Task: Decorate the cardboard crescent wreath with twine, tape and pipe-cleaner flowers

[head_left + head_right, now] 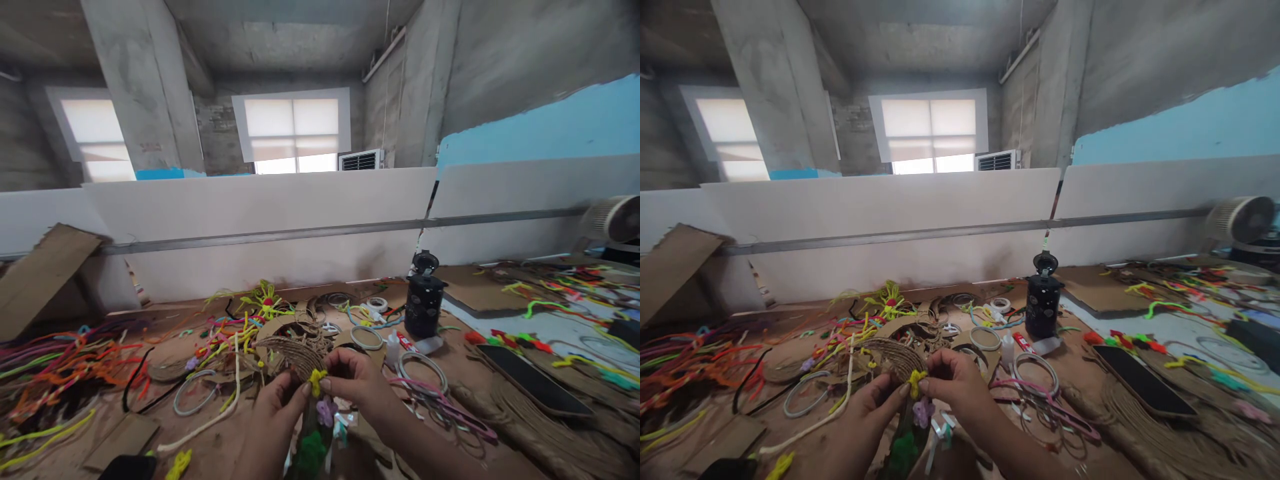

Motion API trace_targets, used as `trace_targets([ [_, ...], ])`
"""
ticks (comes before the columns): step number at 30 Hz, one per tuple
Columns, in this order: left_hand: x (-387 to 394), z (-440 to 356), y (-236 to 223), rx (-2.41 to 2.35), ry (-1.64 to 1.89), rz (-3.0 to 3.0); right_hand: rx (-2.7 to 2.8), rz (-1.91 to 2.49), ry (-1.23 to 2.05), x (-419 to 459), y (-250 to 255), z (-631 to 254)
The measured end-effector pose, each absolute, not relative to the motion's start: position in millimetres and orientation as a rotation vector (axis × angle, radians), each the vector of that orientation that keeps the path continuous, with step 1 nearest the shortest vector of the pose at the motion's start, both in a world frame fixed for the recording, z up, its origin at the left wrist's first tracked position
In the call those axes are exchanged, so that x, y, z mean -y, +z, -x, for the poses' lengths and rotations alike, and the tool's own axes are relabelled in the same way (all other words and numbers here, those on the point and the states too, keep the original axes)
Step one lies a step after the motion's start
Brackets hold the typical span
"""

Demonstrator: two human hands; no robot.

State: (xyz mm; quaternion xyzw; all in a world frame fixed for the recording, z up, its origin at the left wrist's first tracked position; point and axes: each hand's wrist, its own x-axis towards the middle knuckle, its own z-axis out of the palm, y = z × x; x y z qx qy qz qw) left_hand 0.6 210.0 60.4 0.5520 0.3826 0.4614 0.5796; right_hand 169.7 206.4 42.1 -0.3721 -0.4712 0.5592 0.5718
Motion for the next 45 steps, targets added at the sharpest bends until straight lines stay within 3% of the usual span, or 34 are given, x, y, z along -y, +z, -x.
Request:
trace_targets([
  [24,-209.2,-2.7,58.3,-0.942,1.084,-1.236,1.227,0.967,1.140,-203.9,33.8,-166.3],
  [45,-218.6,0.8,44.8,-0.934,1.171,-1.157,1.237,0.995,1.222,-201.0,33.0,-160.2],
])
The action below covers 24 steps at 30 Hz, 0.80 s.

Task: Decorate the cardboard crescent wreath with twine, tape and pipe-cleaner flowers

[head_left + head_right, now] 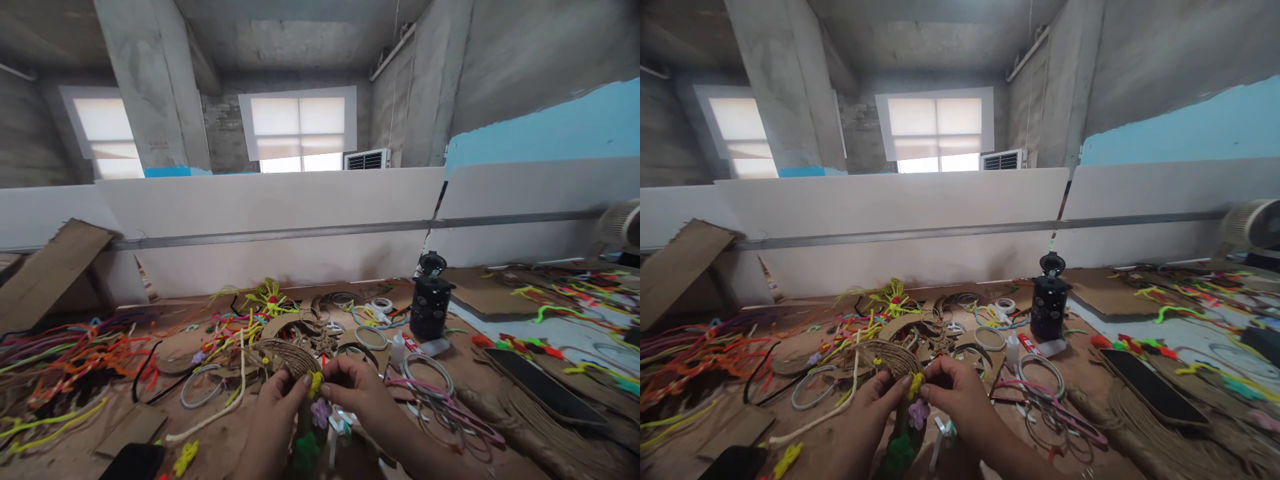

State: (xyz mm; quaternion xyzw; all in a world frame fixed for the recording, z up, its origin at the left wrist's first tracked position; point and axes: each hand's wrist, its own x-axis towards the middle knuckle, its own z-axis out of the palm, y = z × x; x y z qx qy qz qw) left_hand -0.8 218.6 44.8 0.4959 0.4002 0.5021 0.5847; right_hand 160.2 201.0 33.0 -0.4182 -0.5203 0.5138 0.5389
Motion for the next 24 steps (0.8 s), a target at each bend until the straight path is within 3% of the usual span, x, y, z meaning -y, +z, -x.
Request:
trace_targets([
  [24,-216.8,-1.3,44.7,-0.933,1.198,-1.127,1.230,0.999,1.226,-198.2,32.0,-154.3],
])
